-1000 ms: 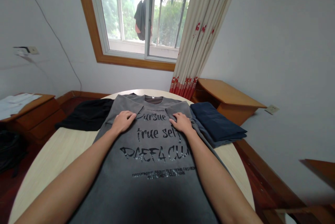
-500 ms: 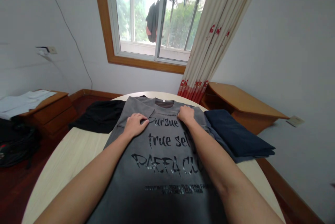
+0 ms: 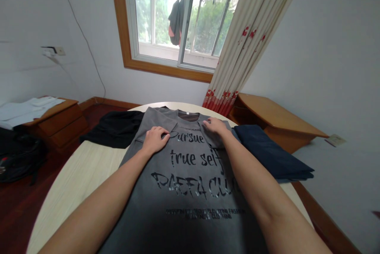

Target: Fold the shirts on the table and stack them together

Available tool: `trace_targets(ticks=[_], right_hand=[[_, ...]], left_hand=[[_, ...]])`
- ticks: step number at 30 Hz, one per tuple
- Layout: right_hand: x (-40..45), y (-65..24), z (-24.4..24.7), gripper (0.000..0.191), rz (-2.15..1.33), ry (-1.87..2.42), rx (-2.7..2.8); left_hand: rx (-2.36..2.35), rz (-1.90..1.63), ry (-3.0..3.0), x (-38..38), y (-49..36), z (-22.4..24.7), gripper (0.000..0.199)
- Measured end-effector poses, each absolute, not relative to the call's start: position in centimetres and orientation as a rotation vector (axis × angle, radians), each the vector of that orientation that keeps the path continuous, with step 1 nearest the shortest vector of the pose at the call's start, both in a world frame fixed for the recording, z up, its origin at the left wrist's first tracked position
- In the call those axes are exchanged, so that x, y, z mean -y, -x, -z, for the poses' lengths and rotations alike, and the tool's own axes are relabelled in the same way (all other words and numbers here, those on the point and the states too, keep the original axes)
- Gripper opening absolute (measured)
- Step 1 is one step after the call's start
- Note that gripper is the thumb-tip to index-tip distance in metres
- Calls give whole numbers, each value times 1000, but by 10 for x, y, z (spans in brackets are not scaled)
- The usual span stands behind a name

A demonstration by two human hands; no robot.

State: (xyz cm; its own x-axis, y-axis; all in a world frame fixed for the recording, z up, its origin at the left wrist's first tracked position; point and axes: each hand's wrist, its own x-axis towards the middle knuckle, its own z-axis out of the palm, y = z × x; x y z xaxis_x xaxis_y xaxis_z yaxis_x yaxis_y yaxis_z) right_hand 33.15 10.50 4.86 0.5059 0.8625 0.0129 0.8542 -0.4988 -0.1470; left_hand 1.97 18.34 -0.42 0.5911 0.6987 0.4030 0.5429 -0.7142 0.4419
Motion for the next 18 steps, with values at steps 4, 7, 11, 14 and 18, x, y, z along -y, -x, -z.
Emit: trace_targets(ticks=[4,7,11,14,18], right_hand=[[-101,-346,-40,51,-35,2739,1380],[-100,-368,-46,46,223,2887,1143],[-104,-402,-51,41,145,3042,1021],[-111,-425,-48,42,8,2979,936],[-124,-452,-47,42,-124,2803,834]], left_hand=[[-1016,-821,-2531,-183,-20,4,26],[-1018,-821,-2518,-183,-20,4,25],[-1027,-825,-2514,-184,-21,4,24],[-1032,-820,-2513,-184,-22,5,24],[-1032,-823,-2515,-184,-22,5,24]])
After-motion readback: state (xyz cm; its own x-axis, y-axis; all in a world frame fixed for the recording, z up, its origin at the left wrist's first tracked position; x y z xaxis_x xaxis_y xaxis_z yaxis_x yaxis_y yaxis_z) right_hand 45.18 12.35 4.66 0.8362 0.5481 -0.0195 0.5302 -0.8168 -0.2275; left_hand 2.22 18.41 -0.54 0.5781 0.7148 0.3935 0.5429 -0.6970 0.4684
